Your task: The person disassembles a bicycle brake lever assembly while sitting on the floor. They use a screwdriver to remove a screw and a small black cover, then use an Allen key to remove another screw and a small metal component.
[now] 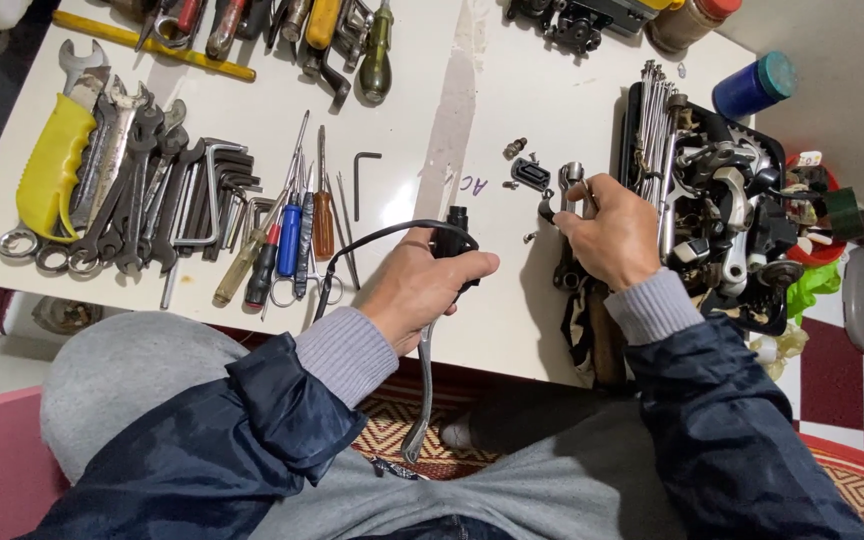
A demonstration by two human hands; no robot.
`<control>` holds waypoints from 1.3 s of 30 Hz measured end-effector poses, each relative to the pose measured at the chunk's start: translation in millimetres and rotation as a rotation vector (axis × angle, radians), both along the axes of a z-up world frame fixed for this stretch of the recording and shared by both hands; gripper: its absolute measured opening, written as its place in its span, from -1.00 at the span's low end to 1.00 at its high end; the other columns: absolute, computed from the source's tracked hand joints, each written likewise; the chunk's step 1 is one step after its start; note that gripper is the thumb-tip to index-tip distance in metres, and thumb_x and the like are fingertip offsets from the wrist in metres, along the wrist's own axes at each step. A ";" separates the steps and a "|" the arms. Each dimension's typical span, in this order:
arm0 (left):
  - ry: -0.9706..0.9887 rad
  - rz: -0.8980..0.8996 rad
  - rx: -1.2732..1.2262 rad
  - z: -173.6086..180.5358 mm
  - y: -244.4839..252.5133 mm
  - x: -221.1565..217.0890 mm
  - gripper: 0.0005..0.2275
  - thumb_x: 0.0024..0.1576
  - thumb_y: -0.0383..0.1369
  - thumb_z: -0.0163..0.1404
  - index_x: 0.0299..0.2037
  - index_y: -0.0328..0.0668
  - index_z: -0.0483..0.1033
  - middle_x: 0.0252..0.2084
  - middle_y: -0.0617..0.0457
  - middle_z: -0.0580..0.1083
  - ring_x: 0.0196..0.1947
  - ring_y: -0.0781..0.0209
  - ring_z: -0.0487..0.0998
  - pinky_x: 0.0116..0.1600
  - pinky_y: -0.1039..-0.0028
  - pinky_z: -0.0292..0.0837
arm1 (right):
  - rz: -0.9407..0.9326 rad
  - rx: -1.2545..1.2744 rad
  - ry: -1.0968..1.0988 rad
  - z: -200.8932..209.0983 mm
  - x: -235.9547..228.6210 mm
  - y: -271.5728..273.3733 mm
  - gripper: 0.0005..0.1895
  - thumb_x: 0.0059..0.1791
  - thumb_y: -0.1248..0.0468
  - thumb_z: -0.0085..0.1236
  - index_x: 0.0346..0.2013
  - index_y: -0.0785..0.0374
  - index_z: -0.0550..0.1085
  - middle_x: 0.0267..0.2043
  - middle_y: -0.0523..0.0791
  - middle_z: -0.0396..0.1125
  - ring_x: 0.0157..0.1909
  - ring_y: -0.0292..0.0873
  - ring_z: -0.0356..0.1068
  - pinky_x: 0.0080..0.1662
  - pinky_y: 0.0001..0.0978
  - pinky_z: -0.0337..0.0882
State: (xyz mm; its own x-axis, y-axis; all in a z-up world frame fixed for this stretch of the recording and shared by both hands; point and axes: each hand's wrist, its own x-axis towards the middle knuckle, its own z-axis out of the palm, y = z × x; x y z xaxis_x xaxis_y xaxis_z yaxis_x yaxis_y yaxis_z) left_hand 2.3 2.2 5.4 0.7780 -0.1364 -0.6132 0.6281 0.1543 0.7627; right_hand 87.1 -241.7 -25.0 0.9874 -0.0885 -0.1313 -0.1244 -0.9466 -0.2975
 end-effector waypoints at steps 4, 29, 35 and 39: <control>0.014 -0.018 0.004 4.3 3.5 -1.4 -0.50 -0.08 -0.32 0.21 0.03 -0.43 0.37 -0.28 -0.03 0.27 -0.22 0.12 0.43 -0.36 0.53 0.51 | 0.045 0.101 0.114 22.8 -18.7 25.9 -0.70 -0.05 0.28 0.33 -0.05 0.29 0.57 -0.48 -0.05 0.32 -0.36 -0.01 0.41 -0.18 -0.15 0.47; -0.020 0.175 -0.181 7.7 4.2 -3.3 -0.34 -0.10 -0.03 0.25 0.03 -0.43 0.33 -0.21 -0.13 0.37 -0.13 0.08 0.47 -0.35 0.42 0.48 | 0.266 -0.246 -0.003 -22.9 13.0 35.4 -0.76 0.07 0.13 0.12 -0.08 0.19 0.56 -0.38 0.05 0.47 -0.17 0.15 0.53 -0.08 -0.03 0.50; -0.054 0.295 -0.332 18.8 -5.4 -5.5 -0.32 -0.09 0.05 0.16 0.02 -0.43 0.28 -0.18 -0.11 0.36 -0.10 0.12 0.44 -0.31 0.45 0.40 | 0.181 -0.032 -0.005 -2.0 15.5 39.4 -0.69 0.09 0.01 0.15 -0.05 0.14 0.55 -0.35 0.04 0.45 -0.16 0.09 0.50 -0.06 -0.03 0.47; -0.095 0.303 -0.480 27.8 -5.0 1.6 -0.40 -0.05 0.09 0.10 -0.10 -0.33 0.28 -0.23 -0.12 0.40 -0.16 0.06 0.53 -0.39 0.49 0.33 | 0.132 0.422 0.040 34.3 5.2 43.7 -0.75 0.07 0.07 0.13 -0.11 0.16 0.55 -0.61 -0.13 0.27 -0.50 -0.23 0.24 -0.33 -0.27 0.38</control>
State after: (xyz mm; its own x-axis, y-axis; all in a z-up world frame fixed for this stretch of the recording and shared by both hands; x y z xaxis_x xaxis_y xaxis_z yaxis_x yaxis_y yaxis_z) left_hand 3.8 -2.8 33.2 0.8745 -0.1446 -0.4629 0.4338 0.6599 0.6134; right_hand 92.3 -198.0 9.3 0.9800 0.1072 -0.1674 -0.0302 -0.7520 -0.6585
